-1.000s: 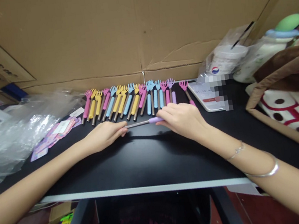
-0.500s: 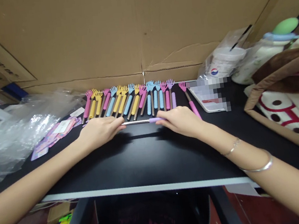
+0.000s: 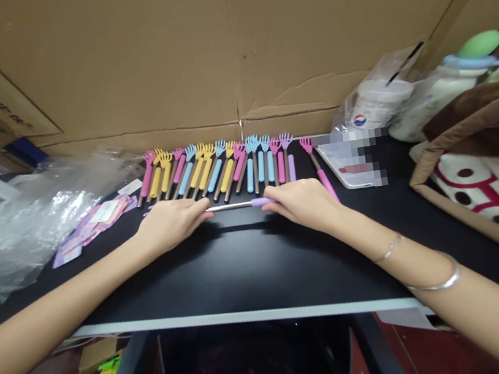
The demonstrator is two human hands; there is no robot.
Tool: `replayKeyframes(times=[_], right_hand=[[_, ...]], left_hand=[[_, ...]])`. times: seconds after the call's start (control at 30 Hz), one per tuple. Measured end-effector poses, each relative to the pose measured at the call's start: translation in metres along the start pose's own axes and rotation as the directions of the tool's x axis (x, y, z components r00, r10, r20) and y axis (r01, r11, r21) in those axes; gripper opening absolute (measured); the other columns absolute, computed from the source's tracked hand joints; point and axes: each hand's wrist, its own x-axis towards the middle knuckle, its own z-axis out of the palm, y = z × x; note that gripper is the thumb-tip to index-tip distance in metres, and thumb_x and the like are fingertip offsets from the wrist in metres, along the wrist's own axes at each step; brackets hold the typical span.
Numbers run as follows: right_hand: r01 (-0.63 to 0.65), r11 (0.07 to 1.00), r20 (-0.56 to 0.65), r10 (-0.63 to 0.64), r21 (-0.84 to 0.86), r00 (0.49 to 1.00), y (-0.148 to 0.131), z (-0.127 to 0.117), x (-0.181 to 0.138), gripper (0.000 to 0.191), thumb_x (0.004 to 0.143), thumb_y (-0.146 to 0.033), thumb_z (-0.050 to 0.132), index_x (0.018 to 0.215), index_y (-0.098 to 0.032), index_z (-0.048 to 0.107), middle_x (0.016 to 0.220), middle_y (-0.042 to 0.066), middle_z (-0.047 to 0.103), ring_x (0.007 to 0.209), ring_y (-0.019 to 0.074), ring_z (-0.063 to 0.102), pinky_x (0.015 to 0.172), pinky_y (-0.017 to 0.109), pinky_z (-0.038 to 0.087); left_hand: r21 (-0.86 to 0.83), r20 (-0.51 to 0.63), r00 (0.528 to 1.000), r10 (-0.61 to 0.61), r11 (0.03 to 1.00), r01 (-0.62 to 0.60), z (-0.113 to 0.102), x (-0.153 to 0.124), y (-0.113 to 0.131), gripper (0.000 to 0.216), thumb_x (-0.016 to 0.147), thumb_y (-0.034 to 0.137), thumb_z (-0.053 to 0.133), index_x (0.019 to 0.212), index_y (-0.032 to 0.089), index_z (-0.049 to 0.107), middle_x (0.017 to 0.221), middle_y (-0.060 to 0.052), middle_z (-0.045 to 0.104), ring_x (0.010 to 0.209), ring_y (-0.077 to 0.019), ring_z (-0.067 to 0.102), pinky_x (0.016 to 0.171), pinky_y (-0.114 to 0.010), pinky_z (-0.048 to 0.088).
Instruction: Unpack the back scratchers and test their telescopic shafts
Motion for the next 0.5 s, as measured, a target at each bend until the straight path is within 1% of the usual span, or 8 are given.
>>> replayKeyframes(times=[0.13, 0.23, 0.3, 0.37, 0.43, 0.5], right_hand=[[0.011, 0.994, -0.090, -0.021, -0.110, 0.996, -0.004, -0.004, -0.001, 0.054, 0.097, -0.054, 0.024, 0.080, -0.019, 0.061, 0.072, 0.004, 0.069, 0.063, 0.0131, 0.061, 0.049, 0.025, 0.024], [0.030, 0.985, -0.116, -0.050, -0.172, 0.992, -0.006, -0.009, -0.002, 0.051, 0.097, -0.052, 0.027, 0.078, -0.019, 0.062, 0.073, 0.003, 0.069, 0.066, 0.0119, 0.061, 0.049, 0.026, 0.024], [0.049, 0.978, -0.118, -0.074, -0.202, 0.990, -0.005, -0.012, -0.003, 0.049, 0.097, -0.051, 0.031, 0.077, -0.020, 0.063, 0.073, 0.003, 0.068, 0.065, 0.0113, 0.059, 0.051, 0.027, 0.025], [0.064, 0.974, -0.135, -0.095, -0.218, 0.986, -0.004, -0.014, -0.004, 0.046, 0.096, -0.050, 0.035, 0.078, -0.021, 0.064, 0.072, 0.002, 0.068, 0.064, 0.0111, 0.056, 0.053, 0.027, 0.027], [0.069, 0.972, -0.170, -0.108, -0.223, 0.980, -0.004, -0.016, -0.005, 0.042, 0.096, -0.049, 0.037, 0.080, -0.021, 0.065, 0.071, 0.002, 0.067, 0.063, 0.0111, 0.054, 0.054, 0.028, 0.027], [0.074, 0.968, -0.200, -0.124, -0.238, 0.972, -0.004, -0.017, -0.005, 0.040, 0.095, -0.048, 0.039, 0.081, -0.021, 0.065, 0.069, 0.002, 0.067, 0.063, 0.0112, 0.053, 0.054, 0.028, 0.027]], left_hand=[[-0.109, 0.150, 0.988, -0.025, 0.993, 0.042, 0.000, 0.001, 0.001, 0.033, 0.098, 0.039, 0.035, 0.081, 0.018, 0.055, 0.065, -0.003, 0.063, 0.058, -0.0169, 0.060, 0.049, -0.023, 0.030], [-0.271, 0.228, 0.974, 0.000, 0.961, 0.064, 0.000, 0.001, 0.002, 0.033, 0.099, 0.036, 0.032, 0.082, 0.019, 0.054, 0.067, -0.002, 0.063, 0.060, -0.0171, 0.061, 0.051, -0.023, 0.033], [-0.398, 0.250, 0.968, 0.033, 0.915, 0.072, 0.000, 0.000, 0.003, 0.033, 0.099, 0.035, 0.031, 0.081, 0.019, 0.054, 0.068, -0.001, 0.063, 0.061, -0.0166, 0.062, 0.054, -0.023, 0.036], [-0.468, 0.253, 0.966, 0.051, 0.880, 0.076, 0.001, 0.000, 0.004, 0.033, 0.099, 0.034, 0.030, 0.081, 0.019, 0.053, 0.069, 0.000, 0.064, 0.061, -0.0163, 0.062, 0.056, -0.023, 0.037], [-0.470, 0.246, 0.968, 0.048, 0.879, 0.076, 0.000, 0.001, 0.004, 0.033, 0.099, 0.034, 0.030, 0.081, 0.019, 0.053, 0.068, -0.001, 0.064, 0.061, -0.0165, 0.062, 0.056, -0.023, 0.037], [-0.431, 0.245, 0.969, 0.038, 0.899, 0.074, -0.001, 0.001, 0.004, 0.033, 0.099, 0.034, 0.030, 0.081, 0.019, 0.053, 0.067, -0.001, 0.063, 0.061, -0.0171, 0.062, 0.055, -0.023, 0.036]])
